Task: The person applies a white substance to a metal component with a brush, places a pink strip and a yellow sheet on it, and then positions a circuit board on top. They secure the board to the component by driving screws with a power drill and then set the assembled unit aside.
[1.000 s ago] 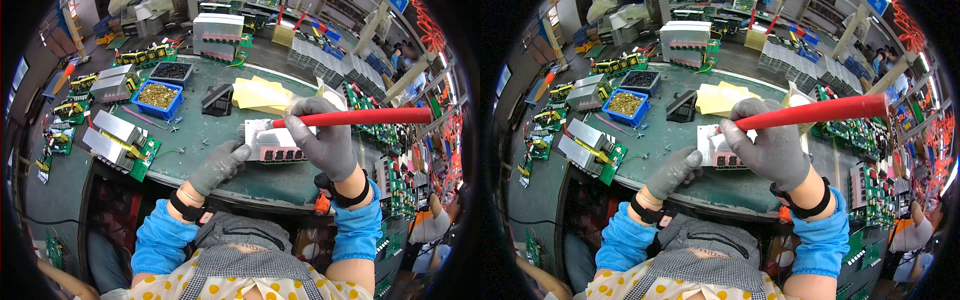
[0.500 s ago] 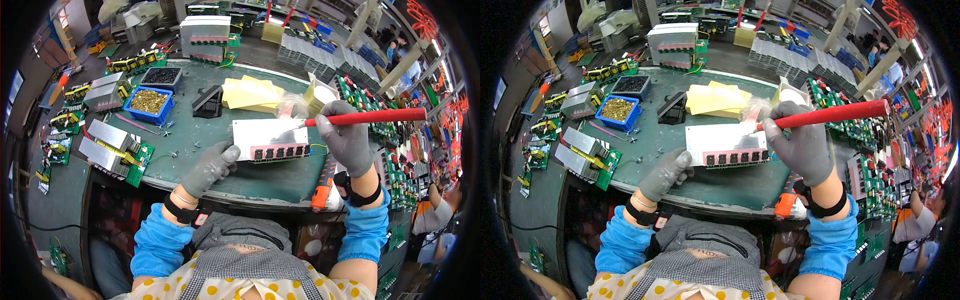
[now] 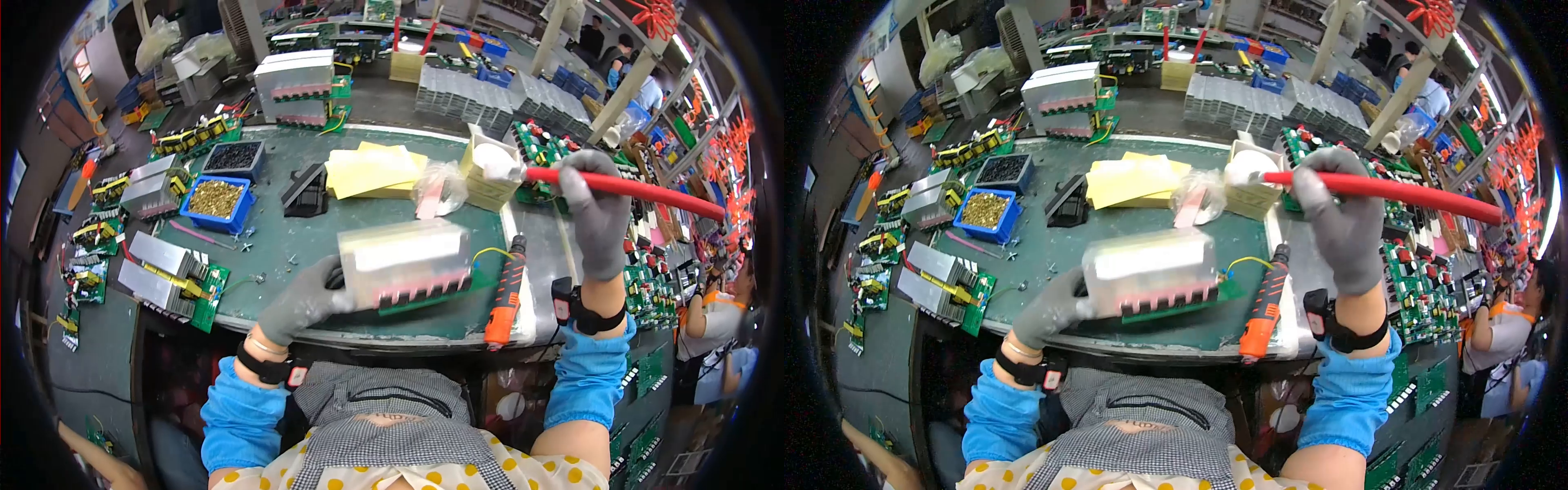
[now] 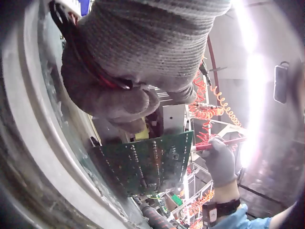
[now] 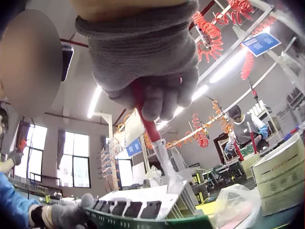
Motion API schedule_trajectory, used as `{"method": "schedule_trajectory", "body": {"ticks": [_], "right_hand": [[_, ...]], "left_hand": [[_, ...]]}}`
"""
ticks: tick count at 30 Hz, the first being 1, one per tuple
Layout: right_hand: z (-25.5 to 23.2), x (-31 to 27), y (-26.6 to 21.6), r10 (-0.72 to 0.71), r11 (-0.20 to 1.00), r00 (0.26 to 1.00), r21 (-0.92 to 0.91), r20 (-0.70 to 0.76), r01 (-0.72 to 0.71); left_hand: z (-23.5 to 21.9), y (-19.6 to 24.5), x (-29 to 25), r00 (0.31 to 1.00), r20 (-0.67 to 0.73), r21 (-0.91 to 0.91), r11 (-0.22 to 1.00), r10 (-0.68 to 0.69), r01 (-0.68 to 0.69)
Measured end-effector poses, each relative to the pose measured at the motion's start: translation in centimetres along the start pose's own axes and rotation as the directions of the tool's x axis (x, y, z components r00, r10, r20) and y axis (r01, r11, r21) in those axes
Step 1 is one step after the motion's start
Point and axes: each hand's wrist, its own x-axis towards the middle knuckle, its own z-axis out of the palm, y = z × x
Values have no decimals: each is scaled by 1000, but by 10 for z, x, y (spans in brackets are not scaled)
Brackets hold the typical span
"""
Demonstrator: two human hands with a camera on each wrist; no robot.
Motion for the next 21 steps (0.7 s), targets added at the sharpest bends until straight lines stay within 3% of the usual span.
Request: {"method": "schedule_trajectory", "body": {"ticks": [2, 3, 4, 6, 7, 8, 10, 12, 13, 16, 18, 21], "right_hand": [[-18, 17, 20, 29, 996, 1000, -86, -2, -29], [-24, 25, 36, -35, 978, 999, -204, 20, 39], [-27, 30, 50, -35, 971, 998, -235, 57, 47], [-32, 40, 84, 26, 959, 985, -284, 168, 23], [-31, 42, 94, 80, 961, 974, -275, 214, -19], [-26, 45, 101, 93, 962, 967, -273, 239, -25], [-19, 50, 140, -82, 940, 959, -299, 270, 165], [-11, 56, 160, 0, 904, 936, -400, 353, 151], [-5, 60, 158, -38, 918, 916, -348, 400, 191], [1, 67, 181, -90, 780, 825, -476, 558, 407], [-1, 66, 187, -143, 727, 820, -503, 555, 467], [-1, 56, 184, -220, 645, 831, -564, 511, 517]], "left_hand": [[2, 4, -3, 992, 126, -183, 983, -5, 29], [7, 12, -4, 994, 104, -95, 995, -32, 42], [9, 16, -3, 994, 82, 137, 989, -74, 62], [11, 18, -1, 992, 5, 562, 821, -129, 104], [9, 9, 4, 999, 43, 517, 854, 31, -48], [6, 5, 5, 999, 48, 519, 854, 21, -43], [5, 12, 9, 998, 59, 524, 851, 5, -35], [2, 9, 12, 996, 88, 503, 863, 6, -49], [1, 5, 14, 995, 95, 517, 854, 16, -63], [-2, 5, 19, 990, 137, 455, 890, -34, -32], [0, 17, 18, 977, 175, 319, 946, -121, 60], [-3, 11, 22, 976, 214, 402, 915, -48, -43]]}}
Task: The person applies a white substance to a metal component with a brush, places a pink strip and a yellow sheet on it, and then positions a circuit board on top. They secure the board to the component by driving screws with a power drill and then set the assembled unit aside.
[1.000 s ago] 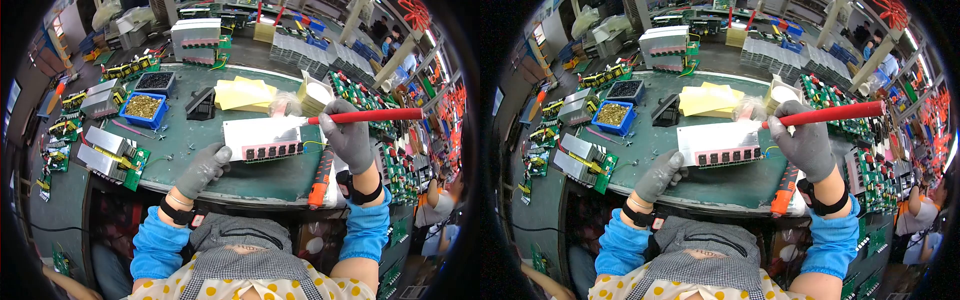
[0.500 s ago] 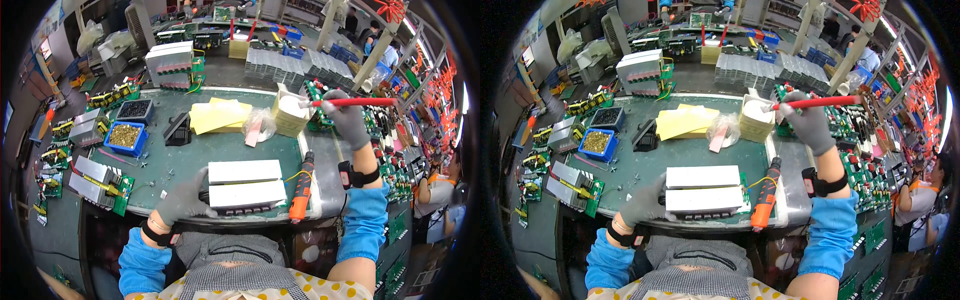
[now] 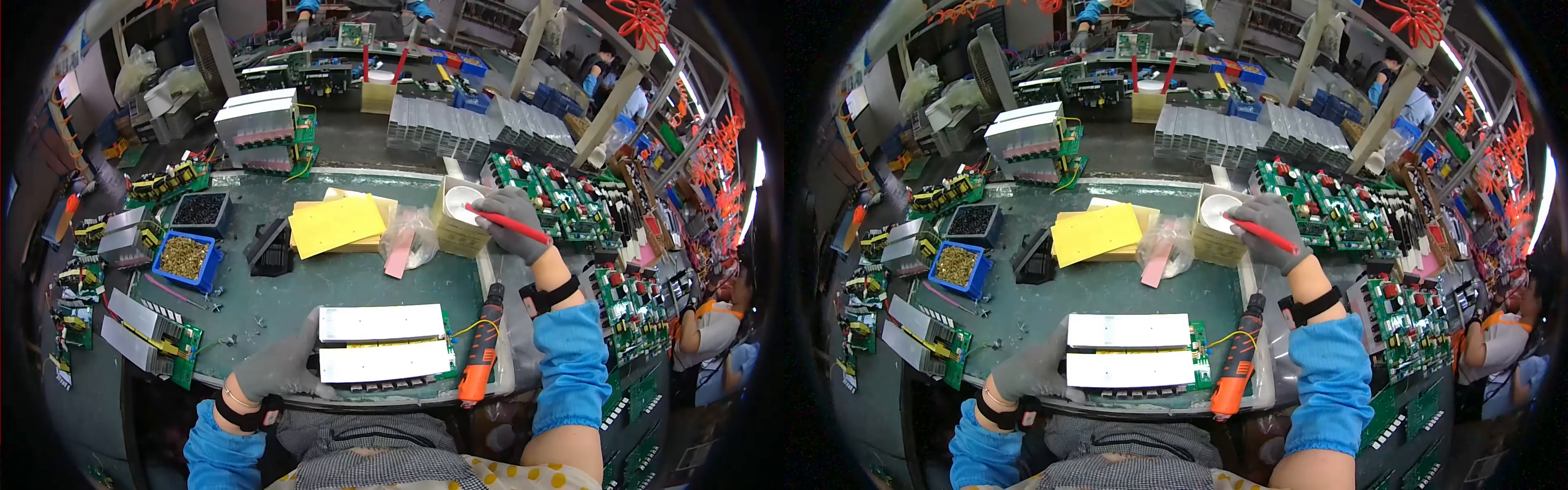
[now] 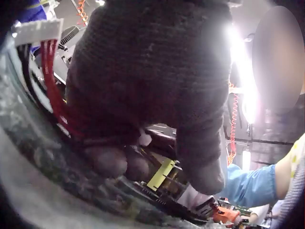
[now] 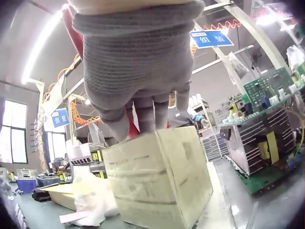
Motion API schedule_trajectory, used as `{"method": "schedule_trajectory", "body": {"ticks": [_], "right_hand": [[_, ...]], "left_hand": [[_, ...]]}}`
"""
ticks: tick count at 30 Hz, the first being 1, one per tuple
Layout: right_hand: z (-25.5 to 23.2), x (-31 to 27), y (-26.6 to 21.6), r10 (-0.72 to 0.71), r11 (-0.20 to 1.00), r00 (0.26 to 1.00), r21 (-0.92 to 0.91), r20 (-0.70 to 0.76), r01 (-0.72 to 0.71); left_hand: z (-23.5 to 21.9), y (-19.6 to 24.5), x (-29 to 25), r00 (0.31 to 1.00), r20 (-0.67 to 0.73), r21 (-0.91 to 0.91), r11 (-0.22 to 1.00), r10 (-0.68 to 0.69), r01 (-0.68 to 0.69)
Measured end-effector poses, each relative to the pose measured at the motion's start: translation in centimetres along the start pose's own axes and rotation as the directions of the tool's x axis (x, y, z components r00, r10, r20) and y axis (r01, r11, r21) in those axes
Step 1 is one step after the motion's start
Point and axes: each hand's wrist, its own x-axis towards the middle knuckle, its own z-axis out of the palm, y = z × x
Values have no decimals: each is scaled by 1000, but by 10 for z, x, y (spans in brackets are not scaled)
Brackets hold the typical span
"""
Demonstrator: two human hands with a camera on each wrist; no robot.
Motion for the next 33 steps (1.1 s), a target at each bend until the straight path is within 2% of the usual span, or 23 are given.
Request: {"method": "schedule_trajectory", "body": {"ticks": [4, 8, 12, 13, 14, 15, 16, 17, 18, 19, 21, 22, 24, 26, 28, 31, 33], "right_hand": [[-9, -12, -14, -11, 994, 995, -105, -97, 0], [-6, -23, -18, 15, 991, 986, -131, -164, -36], [-9, -30, -23, -5, 988, 971, -154, -237, -32], [-17, -29, -27, -15, 993, 962, -117, -273, -18], [-26, -27, -35, 25, 999, 959, -22, -281, -32], [-46, -20, -56, 92, 992, 944, 113, -316, -59], [-58, -19, -70, 241, 929, 914, 350, -326, -120], [-71, -17, -88, 474, 741, 857, 619, -204, -262], [-85, -15, -101, 603, 526, 795, 784, -69, -330], [-103, -8, -118, 652, 415, 758, 848, -23, -331], [-116, 1, -136, 618, 334, 786, 915, -30, -227], [-122, 7, -150, 629, 260, 775, 924, 58, -281], [-127, 16, -178, 633, 109, 739, 918, 232, -381], [-118, 21, -191, 523, 90, 773, 879, 359, -469], [-117, 32, -213, 422, 67, 774, 835, 473, -547], [-105, 36, -222, 338, 73, 764, 794, 550, -604], [-100, 38, -225, 331, 71, 744, 771, 580, -633]], "left_hand": [[-2, -6, 2, 999, 45, -47, 999, 13, -11], [-2, -1, 2, 999, 16, 82, 996, 29, -30], [1, -4, -1, 1000, -4, 102, 995, -4, 4], [1, 3, -1, 1000, 6, 65, 998, 18, -18], [2, -3, -3, 1000, -23, 152, 988, 9, -5], [4, -9, -6, 999, -48, 234, 972, -1, 12], [6, -5, -11, 996, -83, 304, 952, -24, 48], [8, 3, -14, 992, -117, 374, 924, -39, 80], [10, 9, -18, 988, -145, 441, 891, -49, 109], [13, 11, -22, 988, -153, 503, 860, -6, 84], [17, 11, -27, 984, -157, 621, 783, 88, 29], [22, 9, -30, 970, -182, 667, 745, 163, 0], [27, 9, -36, 970, -164, 722, 692, 178, -5], [31, 5, -42, 962, -160, 767, 641, 222, -20], [36, -5, -46, 940, -172, 800, 598, 296, -42], [39, -9, -49, 892, -164, 809, 575, 422, -123], [39, -12, -49, 877, -171, 803, 580, 450, -141]]}}
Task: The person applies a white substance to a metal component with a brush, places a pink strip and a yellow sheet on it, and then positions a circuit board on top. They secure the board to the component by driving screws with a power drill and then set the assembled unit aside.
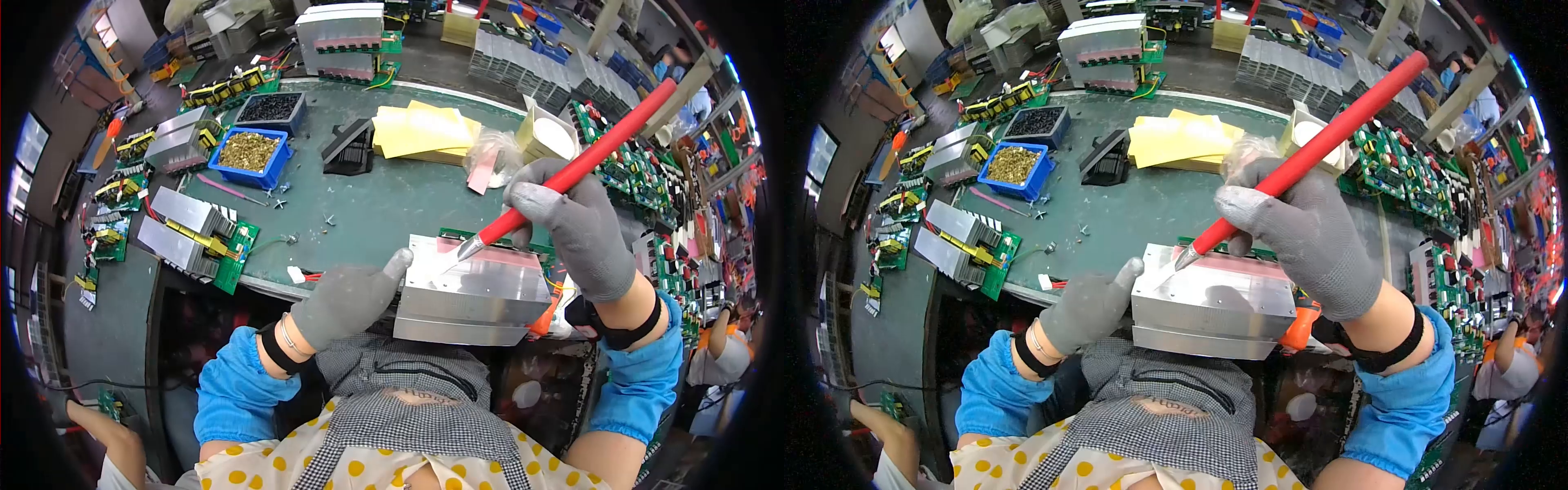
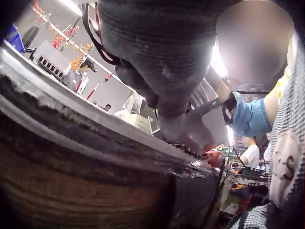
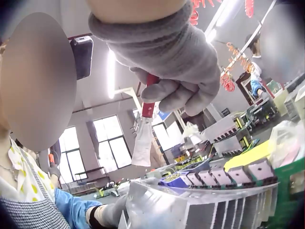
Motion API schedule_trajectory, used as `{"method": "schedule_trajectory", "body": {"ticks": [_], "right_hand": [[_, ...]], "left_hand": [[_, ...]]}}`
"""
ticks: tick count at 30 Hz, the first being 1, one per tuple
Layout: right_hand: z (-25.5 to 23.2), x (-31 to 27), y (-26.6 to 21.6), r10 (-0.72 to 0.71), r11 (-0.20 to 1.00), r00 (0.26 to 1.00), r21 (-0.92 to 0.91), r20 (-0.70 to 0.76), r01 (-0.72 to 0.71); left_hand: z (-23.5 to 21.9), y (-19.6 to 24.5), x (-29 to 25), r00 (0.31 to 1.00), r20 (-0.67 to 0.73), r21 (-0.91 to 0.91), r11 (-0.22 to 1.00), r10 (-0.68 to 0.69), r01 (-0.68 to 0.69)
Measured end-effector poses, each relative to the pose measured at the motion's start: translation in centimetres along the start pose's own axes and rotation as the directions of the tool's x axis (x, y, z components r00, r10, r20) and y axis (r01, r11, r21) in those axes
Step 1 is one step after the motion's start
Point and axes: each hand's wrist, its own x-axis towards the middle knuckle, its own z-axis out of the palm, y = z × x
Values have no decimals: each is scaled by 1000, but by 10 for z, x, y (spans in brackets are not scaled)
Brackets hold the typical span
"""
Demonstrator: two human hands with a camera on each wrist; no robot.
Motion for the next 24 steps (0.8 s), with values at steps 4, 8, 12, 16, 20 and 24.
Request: {"method": "schedule_trajectory", "body": {"ticks": [4, 8, 12, 16, 20, 24], "right_hand": [[7, 4, 1, 13, 1000, 999, -4, 34, -12], [4, 8, 0, -11, 996, 996, -92, 92, 20], [-2, 12, -2, 27, 990, 991, -142, 132, -8], [-12, 10, -5, 58, 988, 988, -147, 142, -37], [-33, 4, -5, 110, 967, 984, -244, 140, -74], [-49, -7, -1, 135, 957, 990, -263, 28, -123]], "left_hand": [[5, -4, -3, 999, -36, -29, 999, 33, -34], [8, -5, -5, 999, -29, -27, 999, 34, -35], [7, -5, -3, 999, -21, -45, 998, 31, -32], [3, -2, -2, 1000, 10, -45, 999, 11, -11], [2, -2, -2, 1000, 3, -54, 998, 16, -16], [7, -2, -4, 999, -26, -73, 997, 19, -21]]}}
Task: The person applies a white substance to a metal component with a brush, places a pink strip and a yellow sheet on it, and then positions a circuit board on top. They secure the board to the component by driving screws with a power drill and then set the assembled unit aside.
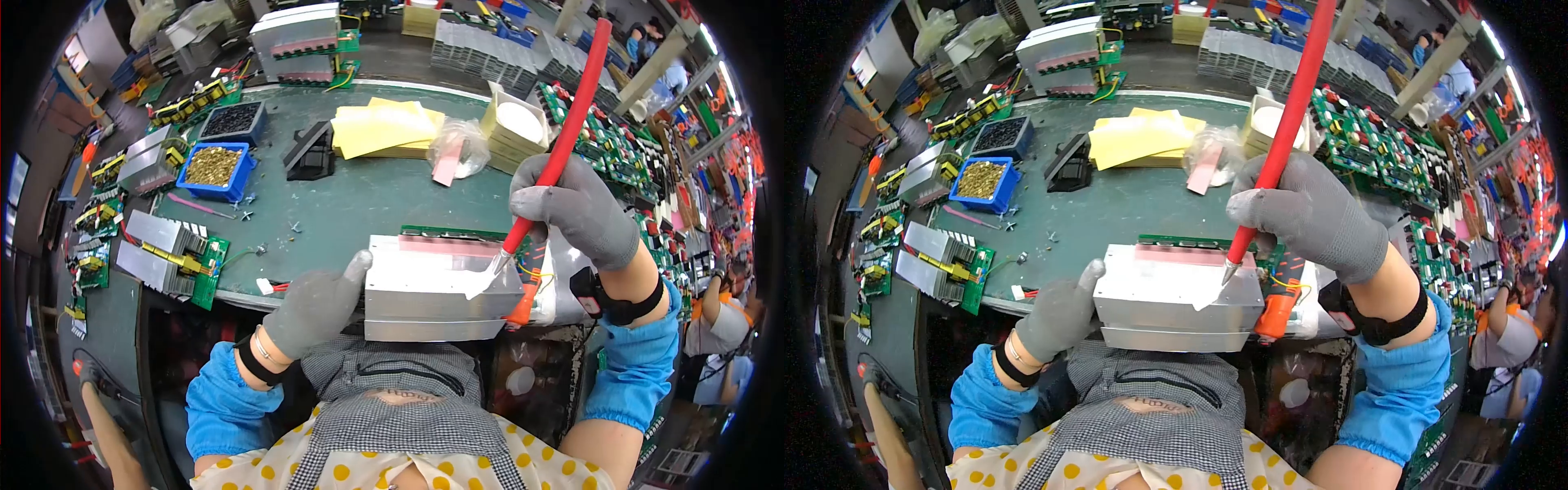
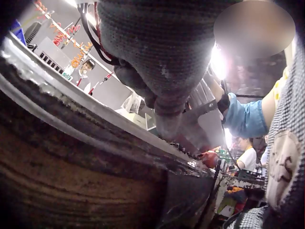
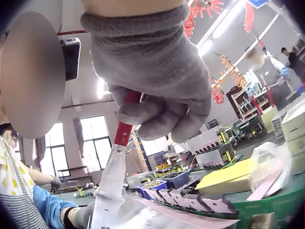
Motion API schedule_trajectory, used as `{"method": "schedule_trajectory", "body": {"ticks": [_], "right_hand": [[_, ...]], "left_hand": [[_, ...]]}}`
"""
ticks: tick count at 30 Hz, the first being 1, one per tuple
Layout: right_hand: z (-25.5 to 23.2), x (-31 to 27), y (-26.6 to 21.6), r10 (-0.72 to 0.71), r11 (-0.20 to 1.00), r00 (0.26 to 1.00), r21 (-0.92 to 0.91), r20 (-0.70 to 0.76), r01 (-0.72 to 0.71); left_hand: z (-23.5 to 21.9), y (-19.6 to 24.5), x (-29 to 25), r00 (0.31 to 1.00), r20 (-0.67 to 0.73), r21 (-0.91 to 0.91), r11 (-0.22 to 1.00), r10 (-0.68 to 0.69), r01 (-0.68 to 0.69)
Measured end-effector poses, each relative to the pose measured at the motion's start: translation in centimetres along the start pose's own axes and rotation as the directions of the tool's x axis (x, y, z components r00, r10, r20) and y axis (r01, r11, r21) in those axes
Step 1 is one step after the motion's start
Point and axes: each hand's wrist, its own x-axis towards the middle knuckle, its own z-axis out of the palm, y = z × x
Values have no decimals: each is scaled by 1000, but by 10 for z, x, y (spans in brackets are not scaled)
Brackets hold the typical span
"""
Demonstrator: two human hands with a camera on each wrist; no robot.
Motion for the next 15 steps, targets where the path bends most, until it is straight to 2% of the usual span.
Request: {"method": "schedule_trajectory", "body": {"ticks": [3, 12, 15], "right_hand": [[-17, -3, 13, 14, 1000, 1000, -6, 26, -14], [-23, -13, 11, 48, 998, 994, -39, -97, -52], [-19, -13, -1, -59, 993, 995, 94, -78, 66]], "left_hand": [[0, -1, -1, 1000, 8, 9, 1000, -6, 6], [3, -2, -4, 1000, -17, 8, 1000, 16, -16], [0, -1, -2, 1000, -8, -7, 1000, 3, -3]]}}
